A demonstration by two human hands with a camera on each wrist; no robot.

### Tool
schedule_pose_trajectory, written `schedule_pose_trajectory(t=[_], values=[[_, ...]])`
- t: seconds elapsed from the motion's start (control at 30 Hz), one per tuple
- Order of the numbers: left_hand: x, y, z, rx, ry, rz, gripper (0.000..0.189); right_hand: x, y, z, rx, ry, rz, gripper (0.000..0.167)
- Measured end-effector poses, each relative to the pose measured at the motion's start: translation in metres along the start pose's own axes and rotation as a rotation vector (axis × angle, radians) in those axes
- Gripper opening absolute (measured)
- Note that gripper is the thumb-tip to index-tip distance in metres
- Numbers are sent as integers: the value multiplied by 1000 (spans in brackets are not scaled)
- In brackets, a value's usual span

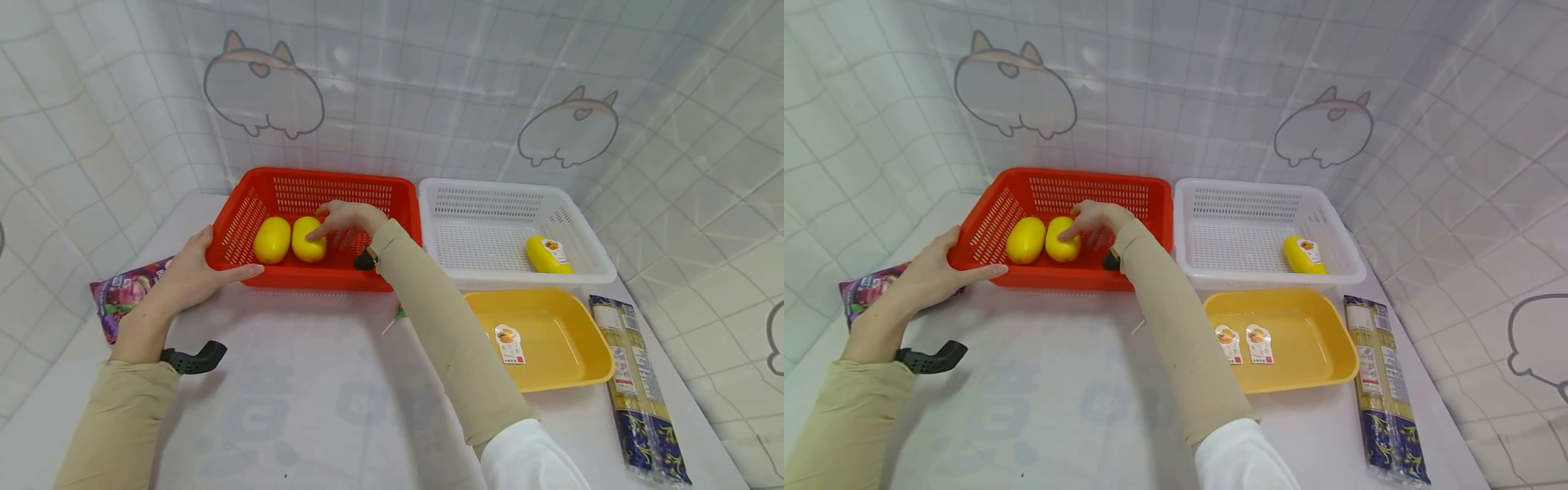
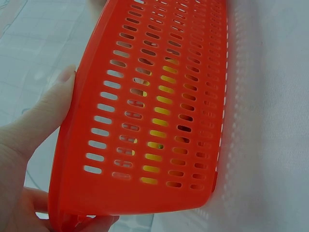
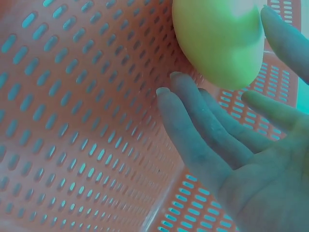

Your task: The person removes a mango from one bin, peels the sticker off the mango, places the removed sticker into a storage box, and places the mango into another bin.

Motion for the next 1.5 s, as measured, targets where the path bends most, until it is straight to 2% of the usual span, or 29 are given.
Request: schedule_pose_trajectory(t=[0.23, 0.43, 0.9, 1.5], values=[[-2, 1, -1, -4, 8, -21, 119, 3, 2, 1, 2, -31, 62, 74], [-2, -2, 0, -4, 4, -12, 119, 2, 8, 13, 37, 7, 88, 77], [-5, -4, 0, -6, 7, -11, 121, 21, 1, 22, 49, 3, 152, 84], [-8, -8, 1, -26, -12, 14, 126, 52, -3, 21, 165, 102, 176, 81]])
Point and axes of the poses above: each hand's wrist, its own x-axis away from the middle knuckle, its own z-axis out of the back of the hand, y = z × x, the point moved 8 cm from there along -x, towards the middle knuckle, and after that the axes turned 9 degrees about -y, right-handed, at the moved point
